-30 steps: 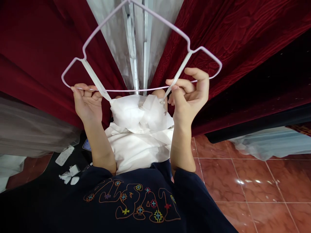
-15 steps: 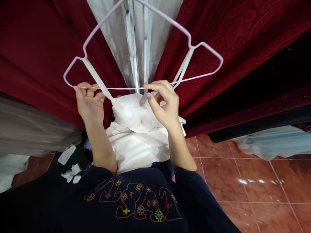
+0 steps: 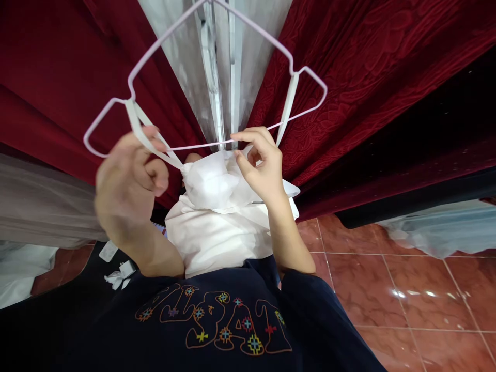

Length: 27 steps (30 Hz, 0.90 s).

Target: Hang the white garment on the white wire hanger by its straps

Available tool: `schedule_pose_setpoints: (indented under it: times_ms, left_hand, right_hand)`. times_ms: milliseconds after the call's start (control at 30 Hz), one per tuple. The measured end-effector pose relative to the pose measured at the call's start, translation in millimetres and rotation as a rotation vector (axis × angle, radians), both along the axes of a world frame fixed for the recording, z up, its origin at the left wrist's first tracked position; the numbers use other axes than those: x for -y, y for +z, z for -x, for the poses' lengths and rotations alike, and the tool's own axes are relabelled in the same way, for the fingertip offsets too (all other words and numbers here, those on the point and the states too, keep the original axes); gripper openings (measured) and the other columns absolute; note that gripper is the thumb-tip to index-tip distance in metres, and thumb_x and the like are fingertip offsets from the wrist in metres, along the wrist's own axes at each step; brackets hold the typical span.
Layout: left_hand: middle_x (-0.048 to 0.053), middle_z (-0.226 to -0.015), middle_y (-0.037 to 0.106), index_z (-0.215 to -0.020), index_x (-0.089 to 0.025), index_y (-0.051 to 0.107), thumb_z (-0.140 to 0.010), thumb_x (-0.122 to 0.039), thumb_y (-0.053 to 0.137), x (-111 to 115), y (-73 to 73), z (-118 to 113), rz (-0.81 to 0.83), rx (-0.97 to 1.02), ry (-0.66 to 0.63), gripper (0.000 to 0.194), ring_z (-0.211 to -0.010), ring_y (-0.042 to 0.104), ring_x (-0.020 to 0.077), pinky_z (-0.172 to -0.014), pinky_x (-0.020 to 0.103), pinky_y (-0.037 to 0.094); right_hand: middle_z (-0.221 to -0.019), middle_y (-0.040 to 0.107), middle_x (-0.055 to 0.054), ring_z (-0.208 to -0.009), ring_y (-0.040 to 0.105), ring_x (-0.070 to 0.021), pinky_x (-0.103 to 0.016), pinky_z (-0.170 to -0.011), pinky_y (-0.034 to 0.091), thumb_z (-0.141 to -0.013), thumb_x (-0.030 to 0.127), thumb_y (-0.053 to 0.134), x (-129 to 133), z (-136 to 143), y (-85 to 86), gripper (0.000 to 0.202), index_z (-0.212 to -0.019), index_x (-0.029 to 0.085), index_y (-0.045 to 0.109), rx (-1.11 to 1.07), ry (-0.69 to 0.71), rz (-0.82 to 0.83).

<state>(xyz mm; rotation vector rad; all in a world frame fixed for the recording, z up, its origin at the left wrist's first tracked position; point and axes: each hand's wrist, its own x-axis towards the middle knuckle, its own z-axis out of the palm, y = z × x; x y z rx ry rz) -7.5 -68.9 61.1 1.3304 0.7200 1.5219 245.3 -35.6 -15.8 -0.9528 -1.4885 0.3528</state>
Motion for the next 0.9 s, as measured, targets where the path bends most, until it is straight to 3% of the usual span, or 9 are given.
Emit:
schedule_pose_setpoints:
  times_ms: [100,167,300,433,533,667,767,900]
  left_hand:
    - [0.013,-0.141,0.075,-0.130,-0.019,0.083,-0.087,-0.075,0.088,-5,18.1,15,0.004,0.059,0.024,0.070,-0.060,0.047,0.0117,-0.039,0.029,0.024]
    - [0.011,-0.156,0.067,-0.134,-0.019,0.080,-0.080,-0.085,0.088,-9,21.3,28,-0.049,0.090,0.082,0.086,-0.071,0.051,0.0147,-0.039,0.030,0.026]
    - [0.004,-0.164,0.062,-0.133,-0.021,0.080,-0.099,-0.062,0.076,-15,4.6,43,-0.082,0.247,0.324,0.053,-0.090,0.060,0.0173,-0.048,0.026,0.036]
    - [0.007,-0.147,0.075,-0.131,-0.024,0.078,-0.100,-0.036,0.072,-28,-26.1,40,0.044,0.242,0.546,0.034,-0.075,0.063,0.0122,-0.049,0.021,0.035]
    - [0.007,-0.133,0.082,-0.139,-0.031,0.074,-0.097,-0.027,0.082,-36,-41.3,25,0.114,0.075,0.384,0.043,-0.069,0.066,0.0123,-0.046,0.022,0.032]
    - [0.008,-0.113,0.085,-0.128,-0.031,0.082,-0.102,-0.050,0.084,-34,-45.0,-5,0.063,0.048,0.140,0.032,-0.058,0.062,0.0115,-0.041,0.024,0.027]
    - [0.008,-0.107,0.085,-0.107,-0.025,0.083,-0.105,-0.058,0.080,-29,-42.6,-18,-0.012,0.058,0.109,0.033,-0.055,0.061,0.0110,-0.040,0.023,0.029]
    - [0.007,-0.105,0.085,-0.101,-0.024,0.084,-0.110,-0.052,0.075,-28,-41.5,-19,-0.093,0.034,0.115,0.031,-0.051,0.057,0.0096,-0.040,0.024,0.028]
  right_hand:
    - [-0.119,0.073,-0.004,-0.064,0.046,-0.0046,-0.026,-0.055,0.043,-0.099,0.044,0.076,1,0,-1.1,0.024,-0.117,0.029,0.082,-0.006,0.017,0.002]
    - [-0.120,0.073,-0.003,-0.063,0.045,-0.0044,-0.026,-0.054,0.044,-0.099,0.043,0.075,2,0,-1.8,0.025,-0.119,0.030,0.082,0.003,0.014,0.001]
    - [-0.123,0.072,-0.004,-0.065,0.048,-0.0050,-0.026,-0.055,0.047,-0.100,0.042,0.075,2,-2,-4.1,0.026,-0.123,0.032,0.081,0.008,0.007,-0.012]
    - [-0.126,0.071,-0.005,-0.068,0.051,-0.0062,-0.026,-0.054,0.045,-0.102,0.044,0.073,0,-3,-7.2,0.028,-0.126,0.033,0.081,0.019,-0.004,-0.027]
    - [-0.127,0.071,-0.005,-0.070,0.052,-0.0071,-0.027,-0.055,0.046,-0.102,0.046,0.072,-1,1,-8.5,0.030,-0.129,0.033,0.080,0.029,0.007,-0.010]
    - [-0.127,0.071,-0.004,-0.071,0.052,-0.0077,-0.028,-0.057,0.049,-0.102,0.045,0.073,2,10,-7.8,0.029,-0.128,0.035,0.080,0.011,0.036,0.005]
    - [-0.132,0.071,-0.004,-0.073,0.054,-0.0087,-0.030,-0.061,0.051,-0.102,0.047,0.072,4,13,-8.4,0.030,-0.129,0.036,0.079,0.015,0.018,0.011]
    - [-0.147,0.063,-0.008,-0.089,0.065,-0.0154,-0.035,-0.070,0.057,-0.098,0.056,0.073,-6,-1,-11.5,0.043,-0.136,0.035,0.072,-0.160,-0.253,-0.106]
